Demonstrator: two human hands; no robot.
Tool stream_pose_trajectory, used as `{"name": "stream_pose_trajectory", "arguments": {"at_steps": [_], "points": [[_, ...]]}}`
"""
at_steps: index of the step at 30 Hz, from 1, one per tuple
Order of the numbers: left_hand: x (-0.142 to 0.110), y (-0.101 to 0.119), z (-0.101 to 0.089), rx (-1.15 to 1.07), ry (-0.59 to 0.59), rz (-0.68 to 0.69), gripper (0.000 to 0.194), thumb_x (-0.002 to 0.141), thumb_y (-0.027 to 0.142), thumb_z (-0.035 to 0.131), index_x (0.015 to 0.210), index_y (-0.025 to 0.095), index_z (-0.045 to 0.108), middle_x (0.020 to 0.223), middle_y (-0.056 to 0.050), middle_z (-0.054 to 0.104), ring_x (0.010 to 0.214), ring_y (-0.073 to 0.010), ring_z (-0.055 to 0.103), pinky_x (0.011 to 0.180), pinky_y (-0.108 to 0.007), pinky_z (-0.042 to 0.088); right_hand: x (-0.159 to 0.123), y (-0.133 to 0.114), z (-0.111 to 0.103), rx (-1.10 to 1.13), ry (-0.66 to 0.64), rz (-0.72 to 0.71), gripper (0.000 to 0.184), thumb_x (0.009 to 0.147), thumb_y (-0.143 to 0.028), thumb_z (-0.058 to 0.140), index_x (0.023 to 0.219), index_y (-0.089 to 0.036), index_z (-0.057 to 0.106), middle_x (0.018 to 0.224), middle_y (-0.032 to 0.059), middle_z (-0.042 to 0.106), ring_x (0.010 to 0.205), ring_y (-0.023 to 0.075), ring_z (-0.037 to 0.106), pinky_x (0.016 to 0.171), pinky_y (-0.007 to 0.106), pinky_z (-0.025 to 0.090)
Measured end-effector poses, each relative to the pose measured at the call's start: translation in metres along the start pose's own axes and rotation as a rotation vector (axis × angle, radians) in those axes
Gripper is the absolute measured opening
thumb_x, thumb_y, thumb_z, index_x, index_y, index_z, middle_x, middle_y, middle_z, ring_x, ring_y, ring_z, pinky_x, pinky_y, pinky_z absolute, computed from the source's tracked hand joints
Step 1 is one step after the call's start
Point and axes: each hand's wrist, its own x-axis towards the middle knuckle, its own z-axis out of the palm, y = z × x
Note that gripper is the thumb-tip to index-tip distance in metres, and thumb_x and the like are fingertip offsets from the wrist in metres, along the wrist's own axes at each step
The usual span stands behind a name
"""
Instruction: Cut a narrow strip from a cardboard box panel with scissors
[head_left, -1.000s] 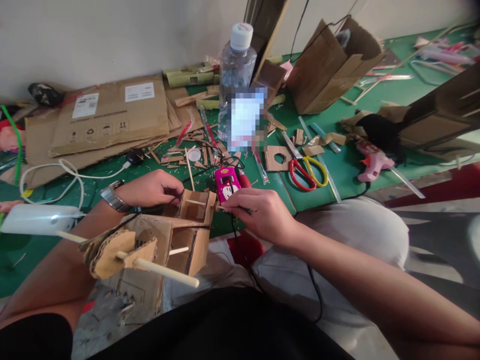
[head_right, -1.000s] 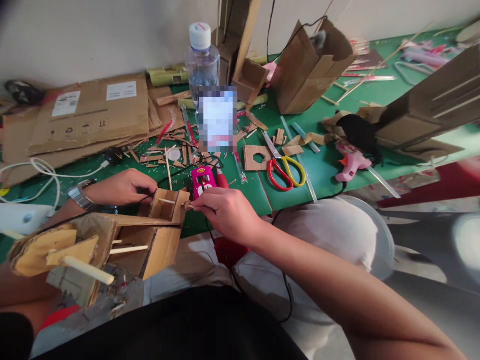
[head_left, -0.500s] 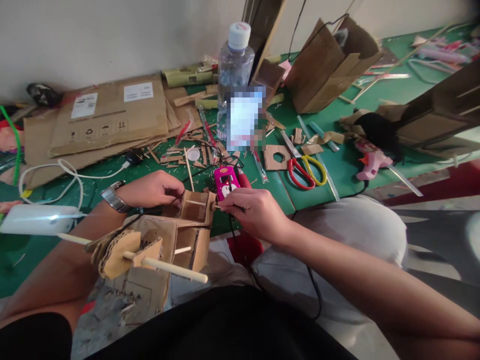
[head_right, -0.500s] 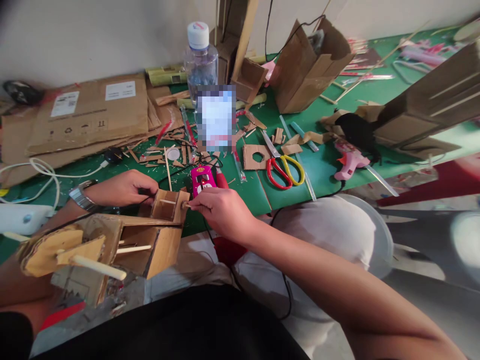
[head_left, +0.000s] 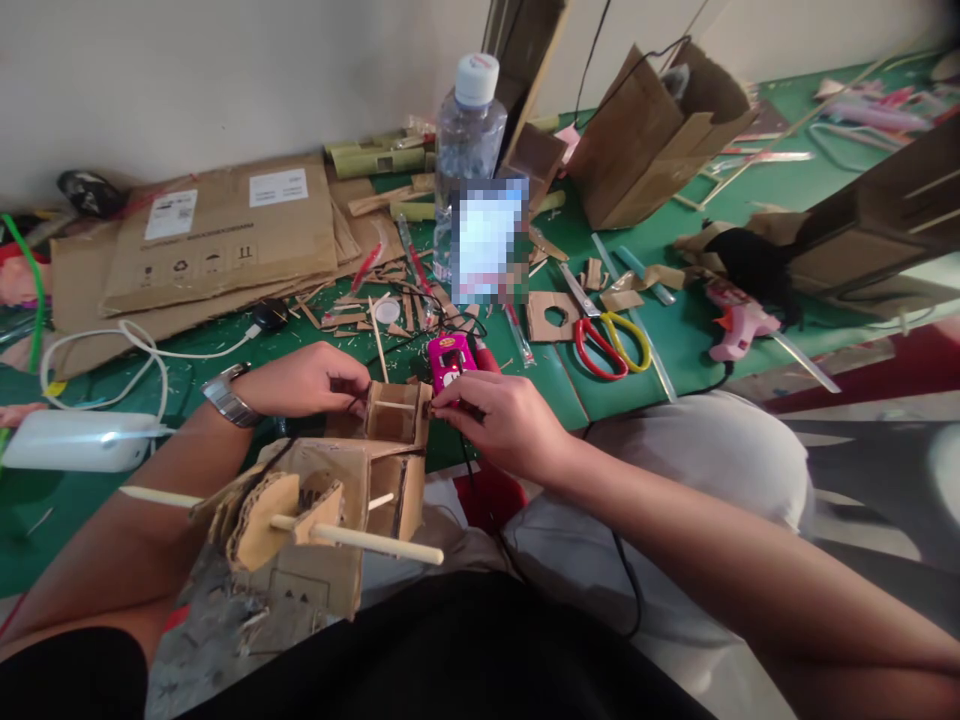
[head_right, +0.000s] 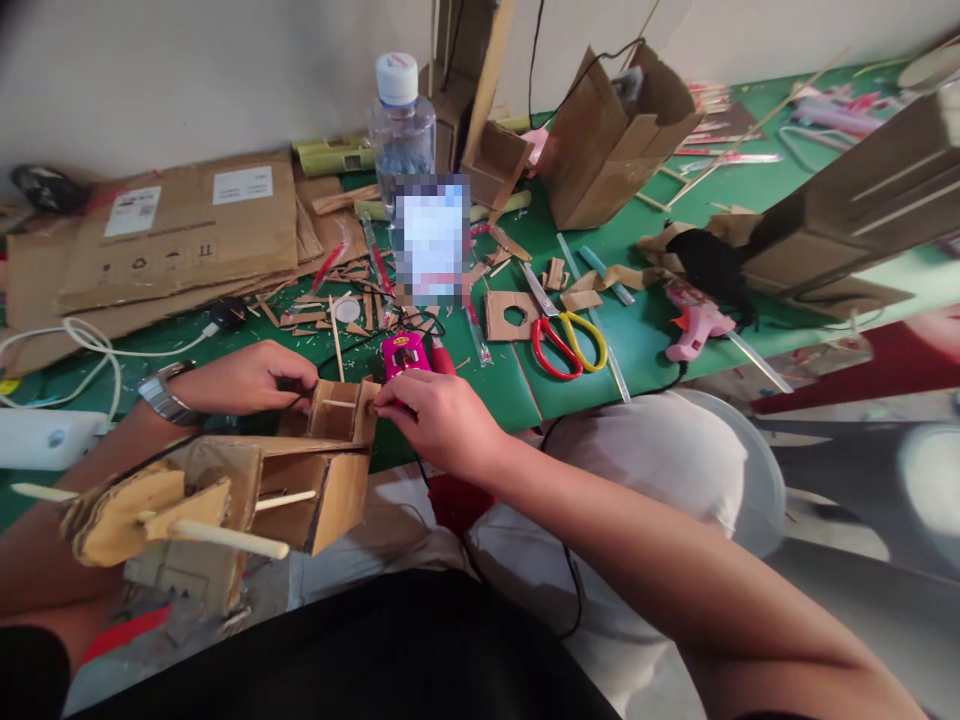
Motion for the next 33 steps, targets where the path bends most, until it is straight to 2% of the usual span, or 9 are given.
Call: {"name": "stream_pose_trajectory", "arguments": {"at_steps": [3, 5, 7, 9, 13, 17, 27, 29, 33], "points": [[-0.003, 0.0, -0.002, 0.026, 0.003, -0.01, 0.02, 0.094, 0.029, 0.065, 0.079, 0.018, 0.074, 0.073, 0.001, 0.072, 0.067, -0.0126, 0.062, 0.063, -0.021, 0.041, 0.0, -0.004, -0.001, -0.032, -0.01, -0.089, 0.025, 0.1, -0.011, 0.059, 0.119, -0.017, 0.074, 0.124, 0.0138, 0.077, 0.116, 0.0237, 0.075, 0.095, 0.038, 0.063], [-0.005, 0.0, -0.003, 0.065, 0.004, -0.025, 0.023, 0.094, 0.036, 0.068, 0.081, 0.018, 0.074, 0.073, 0.001, 0.071, 0.066, -0.0131, 0.06, 0.061, -0.022, 0.04, -0.001, -0.007, -0.001, -0.107, -0.057, -0.133, 0.034, 0.1, -0.011, 0.056, 0.132, -0.016, 0.069, 0.142, 0.0176, 0.069, 0.127, 0.0277, 0.071, 0.098, 0.044, 0.064], [-0.006, 0.0, -0.003, 0.099, -0.005, -0.04, 0.029, 0.096, 0.042, 0.067, 0.084, 0.017, 0.074, 0.072, 0.0, 0.07, 0.065, -0.0134, 0.059, 0.06, -0.023, 0.039, -0.002, -0.008, 0.001, -0.198, -0.148, -0.146, 0.041, 0.1, -0.01, 0.055, 0.139, -0.016, 0.066, 0.153, 0.0177, 0.063, 0.124, 0.0297, 0.073, 0.093, 0.045, 0.066], [-0.007, 0.001, -0.003, 0.122, 0.001, -0.059, 0.032, 0.098, 0.045, 0.065, 0.083, 0.018, 0.074, 0.07, 0.0, 0.069, 0.063, -0.0132, 0.058, 0.059, -0.024, 0.037, -0.003, -0.009, 0.004, -0.272, -0.245, -0.152, 0.047, 0.099, -0.006, 0.052, 0.143, -0.018, 0.064, 0.158, 0.015, 0.06, 0.112, 0.028, 0.079, 0.085, 0.042, 0.068], [-0.006, 0.006, 0.0, 0.173, 0.113, -0.146, 0.031, 0.092, 0.046, 0.071, 0.077, 0.019, 0.071, 0.062, 0.002, 0.066, 0.054, -0.0118, 0.053, 0.054, -0.024, 0.034, -0.004, -0.01, 0.006, -0.356, -0.343, -0.159, 0.052, 0.095, -0.004, 0.053, 0.144, -0.019, 0.064, 0.159, 0.012, 0.059, 0.101, 0.0267, 0.082, 0.073, 0.039, 0.068], [-0.004, 0.011, 0.004, 0.182, 0.148, -0.197, 0.031, 0.089, 0.047, 0.072, 0.074, 0.019, 0.069, 0.06, 0.002, 0.064, 0.053, -0.0117, 0.051, 0.053, -0.025, 0.032, -0.004, -0.011, 0.005, -0.381, -0.336, -0.178, 0.05, 0.097, -0.007, 0.056, 0.144, -0.02, 0.065, 0.158, 0.013, 0.06, 0.102, 0.0281, 0.082, 0.075, 0.04, 0.069], [-0.003, 0.01, 0.002, 0.167, 0.091, -0.229, 0.031, 0.092, 0.044, 0.066, 0.074, 0.02, 0.067, 0.059, 0.003, 0.058, 0.054, -0.0123, 0.046, 0.053, -0.027, 0.029, -0.005, -0.007, 0.008, -0.332, -0.296, -0.174, 0.046, 0.101, -0.009, 0.051, 0.143, -0.019, 0.067, 0.156, 0.013, 0.062, 0.109, 0.0283, 0.081, 0.081, 0.042, 0.07], [-0.005, 0.008, -0.001, 0.157, 0.039, -0.2, 0.033, 0.095, 0.046, 0.065, 0.075, 0.02, 0.067, 0.061, 0.003, 0.058, 0.056, -0.0124, 0.047, 0.054, -0.027, 0.03, -0.006, -0.006, 0.008, -0.332, -0.294, -0.176, 0.046, 0.101, -0.008, 0.051, 0.143, -0.019, 0.067, 0.156, 0.013, 0.062, 0.11, 0.0281, 0.081, 0.081, 0.042, 0.071], [-0.009, 0.004, -0.008, 0.099, -0.091, -0.123, 0.03, 0.1, 0.043, 0.061, 0.084, 0.019, 0.071, 0.073, 0.001, 0.069, 0.065, -0.0138, 0.058, 0.059, -0.025, 0.038, -0.007, -0.004, 0.007, -0.322, -0.297, -0.211, 0.048, 0.099, -0.005, 0.054, 0.145, -0.015, 0.065, 0.155, 0.0158, 0.062, 0.117, 0.0281, 0.079, 0.086, 0.041, 0.071]]}}
